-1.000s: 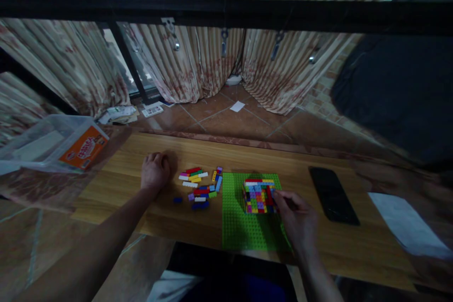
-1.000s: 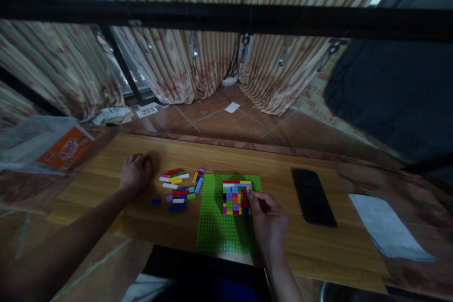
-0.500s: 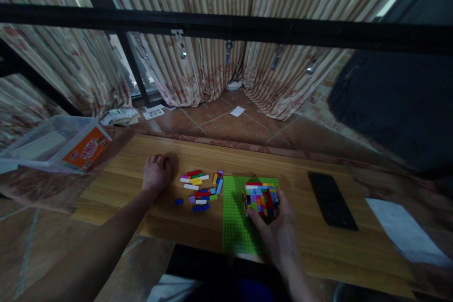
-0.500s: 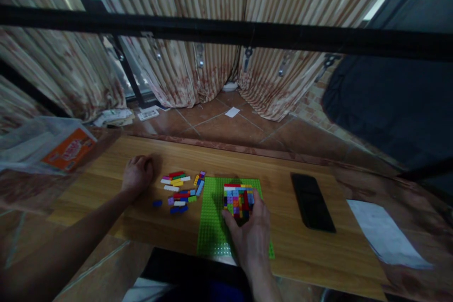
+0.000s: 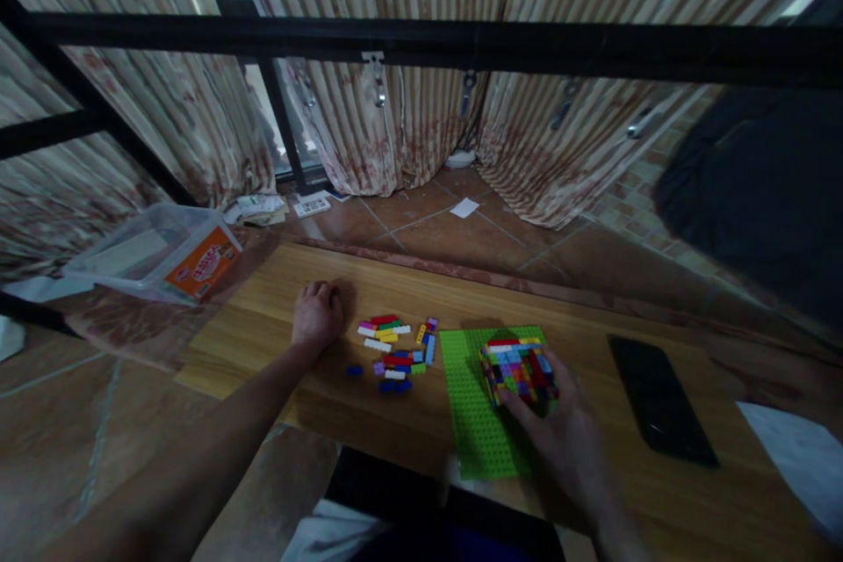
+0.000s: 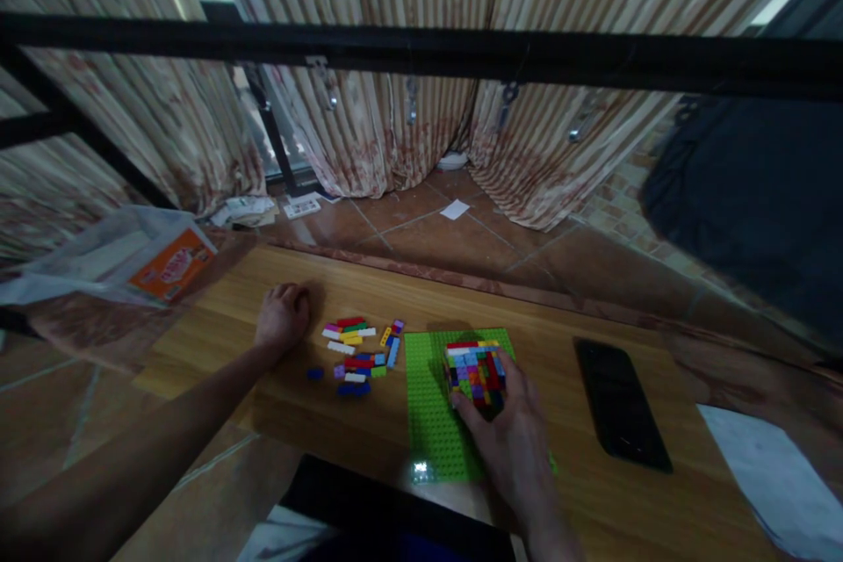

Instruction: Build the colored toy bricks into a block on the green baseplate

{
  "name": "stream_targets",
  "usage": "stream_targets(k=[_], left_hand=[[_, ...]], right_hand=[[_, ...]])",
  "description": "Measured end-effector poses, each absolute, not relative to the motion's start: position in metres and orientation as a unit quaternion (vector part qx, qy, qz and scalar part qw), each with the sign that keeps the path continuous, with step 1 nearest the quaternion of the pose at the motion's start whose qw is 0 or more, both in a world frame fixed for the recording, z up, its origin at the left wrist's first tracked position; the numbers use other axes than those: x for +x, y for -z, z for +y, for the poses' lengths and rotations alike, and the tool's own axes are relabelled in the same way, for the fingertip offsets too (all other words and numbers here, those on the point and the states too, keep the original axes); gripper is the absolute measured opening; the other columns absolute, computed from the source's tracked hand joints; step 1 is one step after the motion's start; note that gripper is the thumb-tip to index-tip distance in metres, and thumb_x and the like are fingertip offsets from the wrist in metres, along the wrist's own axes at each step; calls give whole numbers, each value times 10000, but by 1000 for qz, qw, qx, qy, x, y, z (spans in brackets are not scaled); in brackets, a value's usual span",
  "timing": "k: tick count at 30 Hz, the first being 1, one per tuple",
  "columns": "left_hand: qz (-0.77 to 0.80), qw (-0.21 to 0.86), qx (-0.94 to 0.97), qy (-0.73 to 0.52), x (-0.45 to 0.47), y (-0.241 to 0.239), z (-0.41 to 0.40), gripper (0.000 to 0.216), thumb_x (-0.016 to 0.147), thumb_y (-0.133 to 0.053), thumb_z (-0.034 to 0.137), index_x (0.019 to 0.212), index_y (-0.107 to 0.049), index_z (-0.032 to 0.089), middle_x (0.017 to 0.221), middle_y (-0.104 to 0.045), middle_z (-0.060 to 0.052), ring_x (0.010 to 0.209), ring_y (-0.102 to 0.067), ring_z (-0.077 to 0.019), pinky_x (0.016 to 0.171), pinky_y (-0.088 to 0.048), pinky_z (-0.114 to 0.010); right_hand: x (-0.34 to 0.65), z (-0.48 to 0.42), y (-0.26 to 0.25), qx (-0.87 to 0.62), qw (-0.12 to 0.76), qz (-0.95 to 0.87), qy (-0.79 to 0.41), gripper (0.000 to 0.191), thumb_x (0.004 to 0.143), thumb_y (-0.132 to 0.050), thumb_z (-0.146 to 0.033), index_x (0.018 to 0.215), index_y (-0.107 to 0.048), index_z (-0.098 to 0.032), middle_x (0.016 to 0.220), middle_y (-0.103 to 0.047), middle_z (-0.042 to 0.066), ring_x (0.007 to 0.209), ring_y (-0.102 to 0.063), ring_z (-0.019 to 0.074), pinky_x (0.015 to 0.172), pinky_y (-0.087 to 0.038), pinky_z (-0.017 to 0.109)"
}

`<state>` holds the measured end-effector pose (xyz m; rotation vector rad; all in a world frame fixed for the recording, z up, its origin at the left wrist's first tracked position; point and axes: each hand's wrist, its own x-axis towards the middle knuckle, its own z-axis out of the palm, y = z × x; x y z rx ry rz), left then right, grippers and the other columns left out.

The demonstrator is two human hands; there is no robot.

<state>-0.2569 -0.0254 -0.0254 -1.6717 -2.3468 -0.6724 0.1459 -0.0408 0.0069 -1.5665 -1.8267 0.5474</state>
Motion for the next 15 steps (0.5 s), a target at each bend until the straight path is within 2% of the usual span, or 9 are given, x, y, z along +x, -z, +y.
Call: stream_targets(k=[3, 6, 10, 15], left_hand=[[-791, 89, -561, 228, -257, 25, -26, 302, 848, -415, 225, 996, -665, 142, 1044, -639, -150, 992, -561, -299, 919, -449, -435], [-791, 91, -562, 224, -257, 25, -25, 296, 850, -420, 217, 994, -666, 141, 1041, -643, -148, 987, -562, -299, 917, -451, -433], [-791, 96, -561, 225, -258, 26, -25, 287, 849, -422, 199, 989, -665, 135, 1030, -644, -152, 985, -567, -292, 916, -452, -431], [-785, 105, -568, 225, -258, 28, -25, 284, 850, -425, 201, 993, -662, 141, 1026, -646, -145, 969, -570, -285, 907, -459, -428]], right_hand=[[136, -45, -16, -570, 359, -729, -118, 592, 804, -663, -471, 1321, -541, -211, 1302, -554, 150, 1177, -525, 335, 990, -413, 539], [109, -58, -22, -513, 385, -766, -50, 333, 889, -578, -315, 1209, -623, -235, 1277, -588, 111, 1174, -527, 300, 1013, -394, 521], [63, -70, -13, -444, 345, -823, -74, 257, 920, -518, -218, 1140, -651, -214, 1193, -627, 103, 1117, -551, 270, 959, -443, 458], [29, -63, 8, -441, 307, -838, -99, 257, 934, -480, -193, 1111, -667, -210, 1168, -635, 108, 1049, -568, 267, 903, -466, 432]])
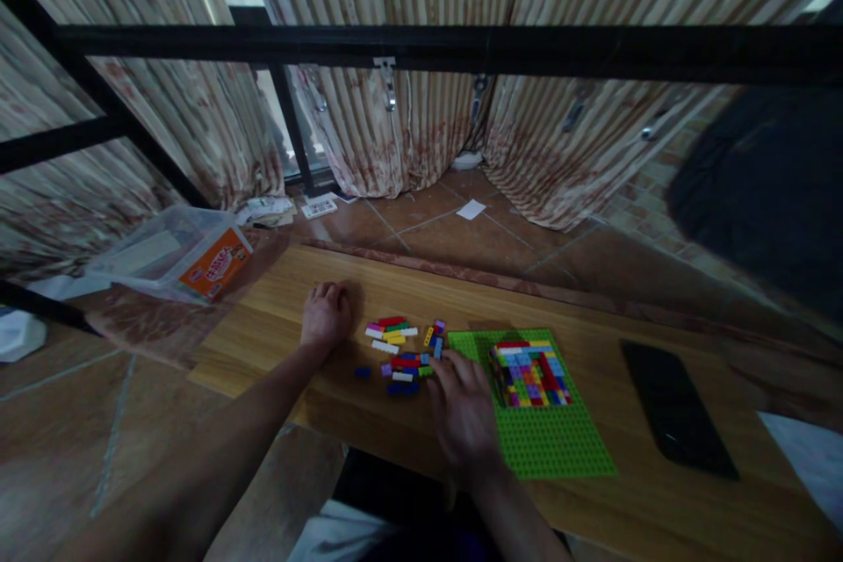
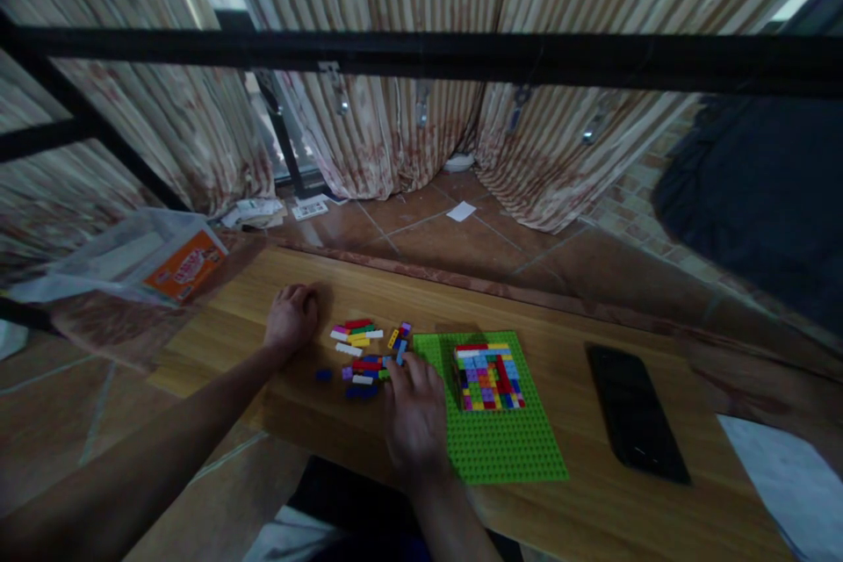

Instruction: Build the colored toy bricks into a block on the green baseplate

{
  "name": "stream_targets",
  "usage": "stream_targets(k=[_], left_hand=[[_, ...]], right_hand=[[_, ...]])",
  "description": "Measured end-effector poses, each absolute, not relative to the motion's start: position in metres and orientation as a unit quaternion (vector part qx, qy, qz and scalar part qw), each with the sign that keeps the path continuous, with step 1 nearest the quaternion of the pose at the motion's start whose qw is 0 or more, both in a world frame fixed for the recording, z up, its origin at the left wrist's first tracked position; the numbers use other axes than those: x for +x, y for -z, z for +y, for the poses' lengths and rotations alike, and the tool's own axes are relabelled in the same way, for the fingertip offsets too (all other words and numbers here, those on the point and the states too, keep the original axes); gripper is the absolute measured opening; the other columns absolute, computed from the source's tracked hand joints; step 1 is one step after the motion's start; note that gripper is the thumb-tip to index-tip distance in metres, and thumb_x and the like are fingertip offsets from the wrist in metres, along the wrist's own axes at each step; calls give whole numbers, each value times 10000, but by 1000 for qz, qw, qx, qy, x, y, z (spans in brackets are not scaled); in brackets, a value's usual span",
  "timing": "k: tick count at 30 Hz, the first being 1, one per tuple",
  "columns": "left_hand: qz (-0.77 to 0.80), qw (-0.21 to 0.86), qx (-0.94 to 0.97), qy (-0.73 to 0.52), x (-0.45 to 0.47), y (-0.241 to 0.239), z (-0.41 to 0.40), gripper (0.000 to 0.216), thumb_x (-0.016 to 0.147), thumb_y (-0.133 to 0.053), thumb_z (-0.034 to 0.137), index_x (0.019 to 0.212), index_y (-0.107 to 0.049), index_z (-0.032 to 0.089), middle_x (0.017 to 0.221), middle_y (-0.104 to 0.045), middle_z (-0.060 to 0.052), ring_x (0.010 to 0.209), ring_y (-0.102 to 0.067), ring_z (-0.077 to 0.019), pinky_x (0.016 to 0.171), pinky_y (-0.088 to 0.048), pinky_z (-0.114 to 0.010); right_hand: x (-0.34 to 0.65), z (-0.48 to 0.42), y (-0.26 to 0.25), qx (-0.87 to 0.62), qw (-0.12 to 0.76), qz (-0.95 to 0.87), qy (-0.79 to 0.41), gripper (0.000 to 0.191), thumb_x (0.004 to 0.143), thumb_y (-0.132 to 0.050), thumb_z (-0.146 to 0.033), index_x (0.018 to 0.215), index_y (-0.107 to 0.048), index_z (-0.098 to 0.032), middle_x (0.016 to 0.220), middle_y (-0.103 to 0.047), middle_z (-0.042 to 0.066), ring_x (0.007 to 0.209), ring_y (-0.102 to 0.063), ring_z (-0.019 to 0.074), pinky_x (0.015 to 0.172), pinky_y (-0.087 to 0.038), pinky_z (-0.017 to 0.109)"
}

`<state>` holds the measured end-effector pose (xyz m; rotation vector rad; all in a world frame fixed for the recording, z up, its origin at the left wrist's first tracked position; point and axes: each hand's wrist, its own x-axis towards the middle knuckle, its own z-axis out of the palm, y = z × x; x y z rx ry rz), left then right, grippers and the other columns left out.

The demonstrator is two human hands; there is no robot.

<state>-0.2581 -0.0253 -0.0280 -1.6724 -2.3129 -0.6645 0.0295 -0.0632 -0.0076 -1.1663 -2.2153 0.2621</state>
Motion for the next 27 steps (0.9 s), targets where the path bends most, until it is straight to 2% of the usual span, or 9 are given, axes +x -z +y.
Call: stream_targets(k=[8, 13, 16, 21, 27], left_hand=[[-784, 111, -569, 222, -259, 28, -24, 279, 851, -423, 221, 982, -656, 141, 1015, -646, -145, 960, -570, -289, 895, -456, -427], [-779, 106, -579, 218, -260, 27, -24, 268, 839, -428, 211, 961, -656, 141, 994, -648, -142, 973, -576, -290, 913, -449, -436], [-777, 102, -580, 224, -262, 27, -23, 267, 833, -433, 215, 963, -656, 144, 1009, -650, -148, 977, -575, -295, 919, -451, -452], [-779, 103, -578, 218, -263, 28, -23, 294, 836, -424, 232, 984, -655, 127, 1036, -649, -164, 987, -572, -303, 922, -449, -450], [-779, 99, -578, 222, -263, 27, -23, 309, 845, -404, 236, 1003, -651, 140, 1031, -647, -154, 982, -572, -301, 912, -446, -446]], right_hand=[[21, -59, 16, -440, 319, -829, -131, 163, 918, -513, -182, 920, -674, -204, 1049, -679, 95, 967, -603, 261, 867, -484, 418], [37, -69, -2, -428, 352, -799, -236, 166, 938, -499, -220, 983, -657, -204, 955, -710, 65, 869, -663, 202, 775, -535, 336], [57, -78, -13, -435, 388, -763, -281, 200, 939, -504, -233, 1057, -664, -218, 993, -721, 59, 900, -681, 182, 786, -545, 310], [95, -83, -18, -515, 456, -649, -326, 196, 882, -601, -320, 1024, -724, -265, 1039, -728, 51, 938, -687, 205, 816, -546, 344], [128, -68, -16, -589, 508, -516, -360, 232, 784, -690, -394, 943, -748, -236, 1014, -730, 70, 930, -681, 231, 838, -538, 389]])
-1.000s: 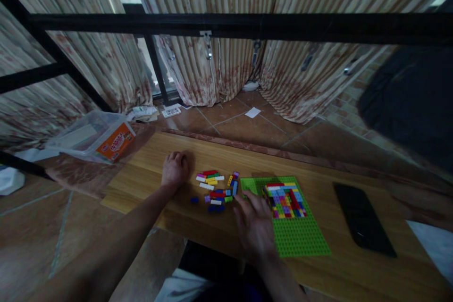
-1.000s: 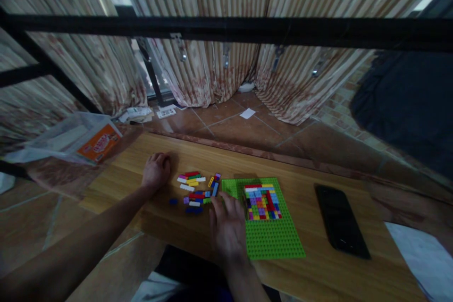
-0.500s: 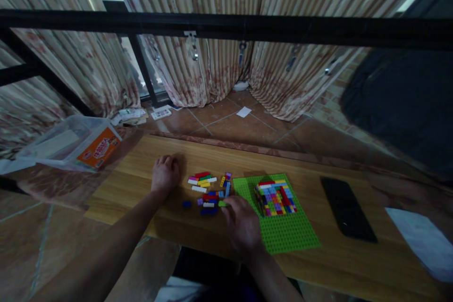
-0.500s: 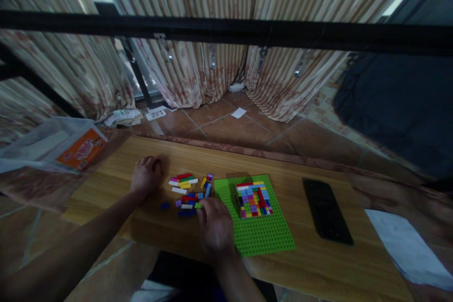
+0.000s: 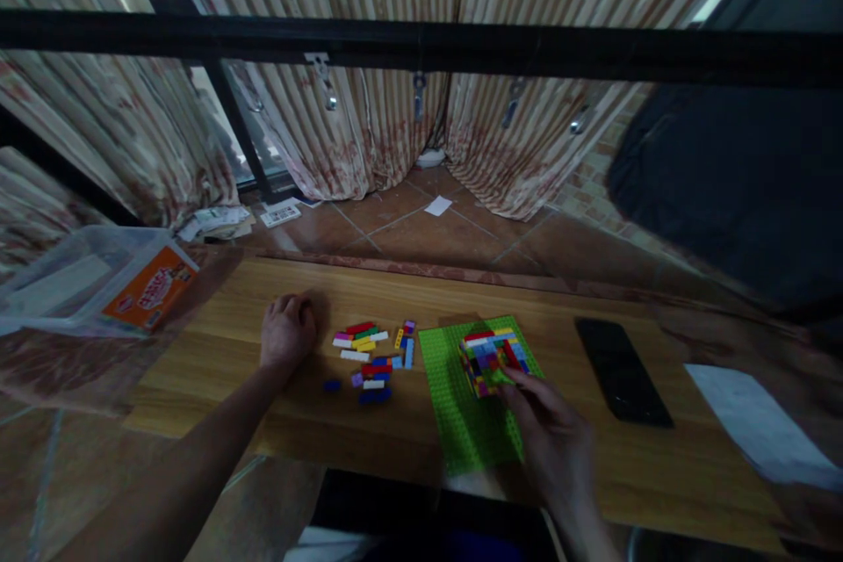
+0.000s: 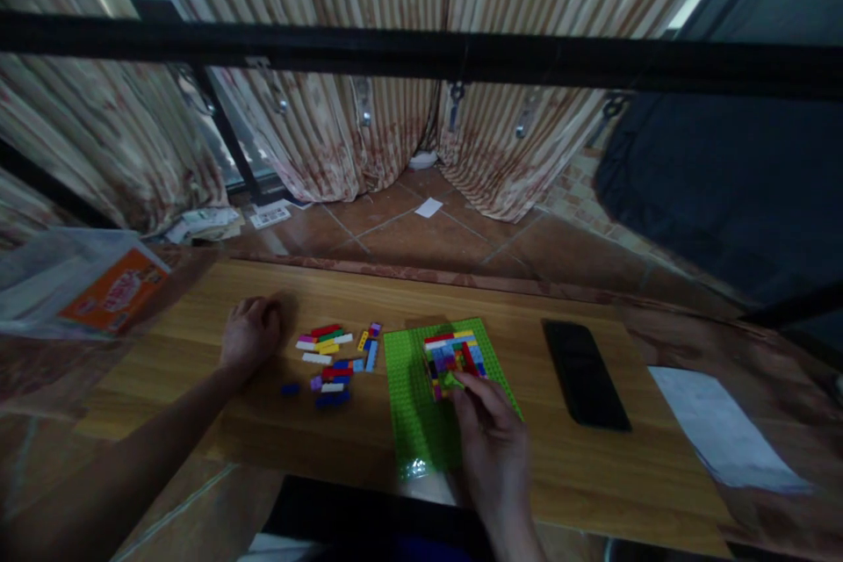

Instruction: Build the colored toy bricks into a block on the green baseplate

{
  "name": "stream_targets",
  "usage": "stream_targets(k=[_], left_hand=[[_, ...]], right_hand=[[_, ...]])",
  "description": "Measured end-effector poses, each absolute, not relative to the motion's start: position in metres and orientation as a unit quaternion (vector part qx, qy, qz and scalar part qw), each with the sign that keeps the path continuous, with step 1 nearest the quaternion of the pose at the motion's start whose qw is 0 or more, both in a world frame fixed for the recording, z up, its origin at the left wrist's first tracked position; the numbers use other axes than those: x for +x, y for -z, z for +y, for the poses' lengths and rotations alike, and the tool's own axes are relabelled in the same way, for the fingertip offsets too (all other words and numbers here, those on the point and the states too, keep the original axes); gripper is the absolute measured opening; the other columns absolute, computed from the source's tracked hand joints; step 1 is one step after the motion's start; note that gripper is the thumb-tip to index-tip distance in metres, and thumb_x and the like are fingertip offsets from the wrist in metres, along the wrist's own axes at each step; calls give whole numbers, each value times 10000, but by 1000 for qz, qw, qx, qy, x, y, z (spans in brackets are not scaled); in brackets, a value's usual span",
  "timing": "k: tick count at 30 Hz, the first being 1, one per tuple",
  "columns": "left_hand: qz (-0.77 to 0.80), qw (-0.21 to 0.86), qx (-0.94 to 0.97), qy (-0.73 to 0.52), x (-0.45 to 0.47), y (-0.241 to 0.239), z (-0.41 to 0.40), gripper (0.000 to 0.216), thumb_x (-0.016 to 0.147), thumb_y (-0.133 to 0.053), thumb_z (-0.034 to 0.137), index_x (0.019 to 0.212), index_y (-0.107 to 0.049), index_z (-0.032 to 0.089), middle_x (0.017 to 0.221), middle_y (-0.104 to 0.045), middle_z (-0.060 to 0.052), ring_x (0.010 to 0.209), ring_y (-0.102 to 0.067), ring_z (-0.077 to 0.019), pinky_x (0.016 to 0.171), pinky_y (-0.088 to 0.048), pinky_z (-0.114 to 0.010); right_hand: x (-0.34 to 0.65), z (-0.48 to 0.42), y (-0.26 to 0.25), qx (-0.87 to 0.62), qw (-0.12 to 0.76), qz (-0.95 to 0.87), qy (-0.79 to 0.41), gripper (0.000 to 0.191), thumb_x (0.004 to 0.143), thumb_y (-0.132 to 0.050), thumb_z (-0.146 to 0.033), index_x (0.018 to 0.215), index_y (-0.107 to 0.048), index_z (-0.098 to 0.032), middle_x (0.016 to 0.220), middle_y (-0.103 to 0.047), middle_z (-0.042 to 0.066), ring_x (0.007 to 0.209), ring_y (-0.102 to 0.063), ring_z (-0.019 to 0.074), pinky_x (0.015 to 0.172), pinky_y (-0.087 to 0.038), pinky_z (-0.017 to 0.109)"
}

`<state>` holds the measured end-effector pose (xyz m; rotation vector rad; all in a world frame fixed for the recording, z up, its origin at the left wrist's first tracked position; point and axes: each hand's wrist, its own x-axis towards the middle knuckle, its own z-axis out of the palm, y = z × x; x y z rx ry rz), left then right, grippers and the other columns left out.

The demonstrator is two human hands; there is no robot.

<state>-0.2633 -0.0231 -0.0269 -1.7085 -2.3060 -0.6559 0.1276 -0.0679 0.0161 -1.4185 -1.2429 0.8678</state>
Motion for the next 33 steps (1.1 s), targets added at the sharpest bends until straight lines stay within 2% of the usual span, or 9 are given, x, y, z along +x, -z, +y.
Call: stream_targets(k=[4, 10, 13, 16, 20, 33], left_hand=[[-780, 100, -577, 220, -264, 27, -23, 311, 853, -408, 251, 999, -656, 134, 1048, -646, -162, 997, -572, -304, 928, -446, -450], [-782, 96, -577, 216, -265, 27, -23, 303, 852, -408, 258, 989, -653, 143, 1050, -646, -155, 1011, -573, -302, 934, -446, -449], [-782, 92, -577, 217, -265, 26, -23, 285, 839, -418, 255, 971, -651, 158, 1049, -647, -143, 1013, -573, -299, 939, -443, -448], [-780, 90, -579, 221, -264, 26, -23, 281, 830, -422, 251, 967, -649, 161, 1042, -647, -142, 1009, -574, -301, 941, -442, -450], [-778, 89, -577, 232, -264, 25, -23, 293, 824, -417, 251, 981, -647, 163, 1041, -647, -149, 1003, -577, -307, 922, -445, -463], [-778, 103, -581, 215, -266, 28, -22, 278, 825, -415, 262, 952, -644, 167, 1028, -652, -142, 1006, -573, -304, 913, -442, -441]], right_hand=[[134, -58, -18, -602, 499, -529, -331, 299, 774, -688, -415, 992, -729, -214, 996, -722, 77, 857, -691, 224, 776, -554, 374], [133, -54, -23, -625, 417, -630, -197, 349, 853, -585, -459, 1013, -717, -178, 965, -720, 100, 758, -685, 216, 717, -541, 358], [131, -52, -24, -634, 386, -656, -138, 397, 894, -526, -490, 1037, -720, -175, 957, -717, 108, 794, -666, 234, 737, -524, 375], [130, -48, -21, -623, 399, -669, -69, 407, 907, -517, -501, 1019, -740, -179, 958, -691, 118, 883, -627, 255, 788, -502, 401], [129, -43, -11, -615, 428, -662, -12, 357, 897, -562, -479, 978, -754, -190, 962, -642, 118, 888, -576, 248, 773, -487, 405], [132, -43, 8, -601, 460, -653, 25, 264, 866, -646, -416, 928, -747, -180, 1024, -649, 113, 933, -578, 242, 802, -486, 407]])
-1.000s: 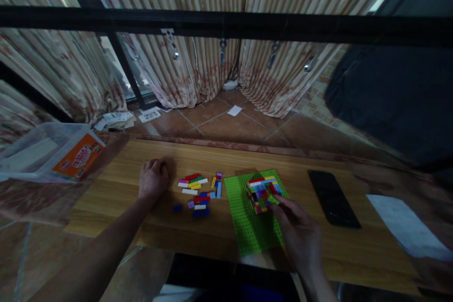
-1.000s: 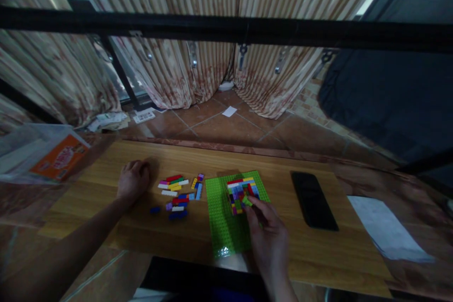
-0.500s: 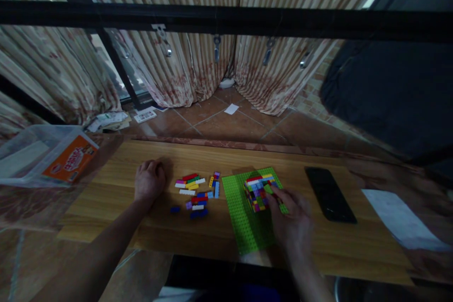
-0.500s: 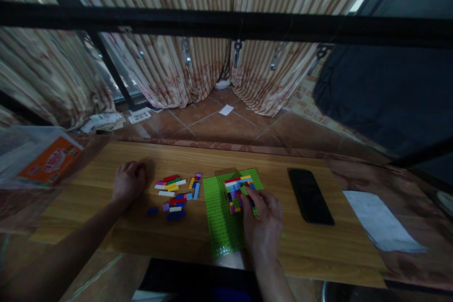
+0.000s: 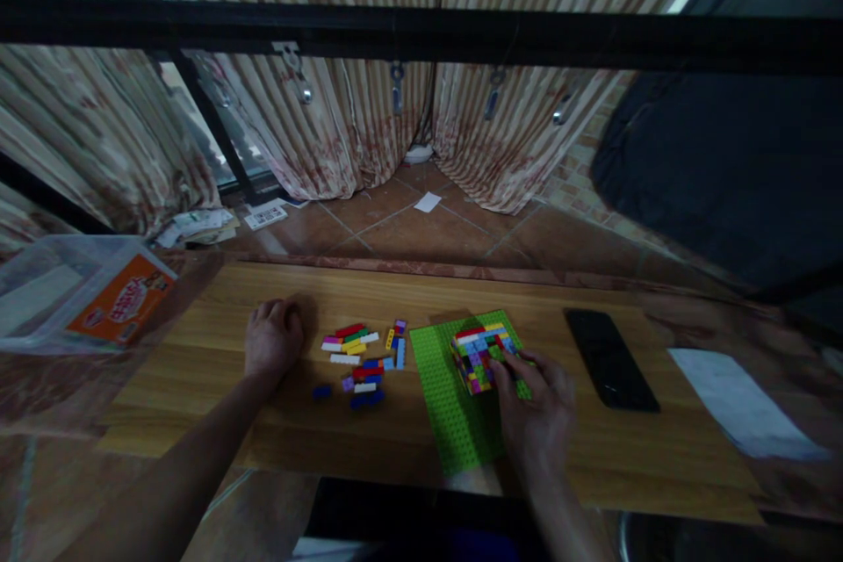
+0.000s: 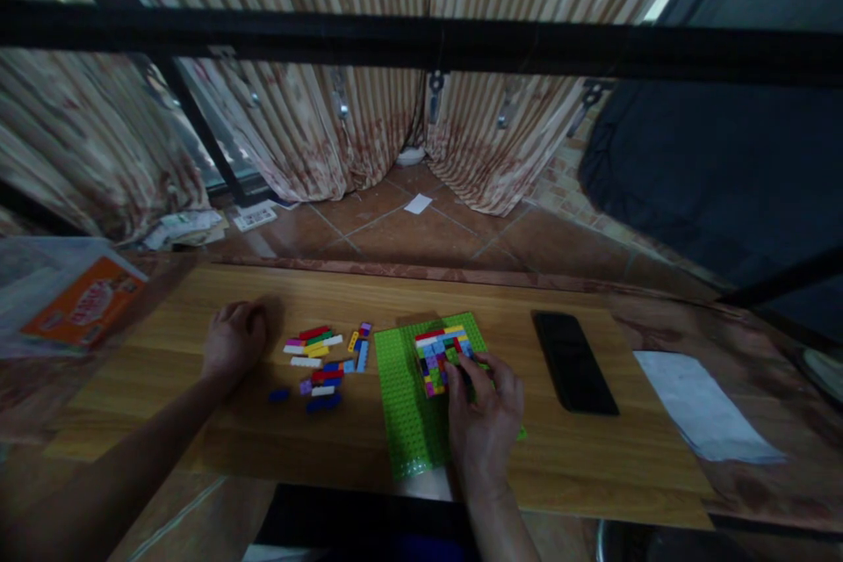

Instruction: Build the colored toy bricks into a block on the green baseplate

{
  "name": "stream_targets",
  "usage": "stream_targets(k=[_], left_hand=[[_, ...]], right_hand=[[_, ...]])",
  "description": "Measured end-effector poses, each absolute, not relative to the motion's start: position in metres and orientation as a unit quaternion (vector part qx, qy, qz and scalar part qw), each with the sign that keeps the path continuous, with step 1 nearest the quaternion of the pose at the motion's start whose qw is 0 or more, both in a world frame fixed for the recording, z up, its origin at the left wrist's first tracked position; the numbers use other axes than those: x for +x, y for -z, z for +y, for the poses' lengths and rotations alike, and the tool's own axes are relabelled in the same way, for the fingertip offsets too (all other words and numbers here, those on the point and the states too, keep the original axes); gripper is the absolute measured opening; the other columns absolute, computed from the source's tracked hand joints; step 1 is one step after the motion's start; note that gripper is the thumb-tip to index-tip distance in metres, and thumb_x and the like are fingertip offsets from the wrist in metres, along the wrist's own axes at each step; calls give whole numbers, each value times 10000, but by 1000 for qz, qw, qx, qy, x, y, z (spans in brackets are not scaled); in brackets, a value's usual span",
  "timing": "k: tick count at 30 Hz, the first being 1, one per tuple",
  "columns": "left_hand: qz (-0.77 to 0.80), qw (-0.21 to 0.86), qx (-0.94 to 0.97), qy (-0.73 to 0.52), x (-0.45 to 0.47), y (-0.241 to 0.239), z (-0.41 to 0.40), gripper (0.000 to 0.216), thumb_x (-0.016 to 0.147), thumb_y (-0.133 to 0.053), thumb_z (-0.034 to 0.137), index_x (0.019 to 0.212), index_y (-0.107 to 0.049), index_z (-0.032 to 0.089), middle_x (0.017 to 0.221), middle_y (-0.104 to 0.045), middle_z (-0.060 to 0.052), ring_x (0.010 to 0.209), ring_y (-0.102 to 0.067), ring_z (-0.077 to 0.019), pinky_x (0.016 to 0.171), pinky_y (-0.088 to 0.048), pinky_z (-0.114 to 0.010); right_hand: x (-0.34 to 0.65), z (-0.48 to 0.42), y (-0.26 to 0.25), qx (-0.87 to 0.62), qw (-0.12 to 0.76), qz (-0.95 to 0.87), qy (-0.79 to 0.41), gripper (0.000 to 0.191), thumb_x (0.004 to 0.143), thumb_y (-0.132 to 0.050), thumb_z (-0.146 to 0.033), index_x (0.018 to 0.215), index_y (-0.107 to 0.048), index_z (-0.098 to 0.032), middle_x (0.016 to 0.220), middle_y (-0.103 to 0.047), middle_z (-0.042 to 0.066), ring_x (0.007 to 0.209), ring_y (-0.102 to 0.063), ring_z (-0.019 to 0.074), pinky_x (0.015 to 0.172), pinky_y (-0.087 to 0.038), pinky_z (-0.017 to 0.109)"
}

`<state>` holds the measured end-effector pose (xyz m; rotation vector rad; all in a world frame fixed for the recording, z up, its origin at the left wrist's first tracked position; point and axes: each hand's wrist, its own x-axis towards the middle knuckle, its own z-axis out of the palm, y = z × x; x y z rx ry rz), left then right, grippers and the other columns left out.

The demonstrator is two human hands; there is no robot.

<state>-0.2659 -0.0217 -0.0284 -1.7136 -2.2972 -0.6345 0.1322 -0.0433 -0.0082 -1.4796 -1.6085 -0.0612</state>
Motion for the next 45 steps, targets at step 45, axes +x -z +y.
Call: stream_targets(k=[45], left_hand=[[-789, 89, -572, 208, -265, 28, -22, 293, 839, -406, 282, 978, -635, 163, 1038, -636, -157, 1014, -558, -319, 934, -435, -466]], right_hand=[[127, -18, -3, -660, 456, -535, -266, 462, 831, -577, -508, 1082, -685, -136, 1000, -711, 126, 876, -650, 253, 794, -494, 399]])
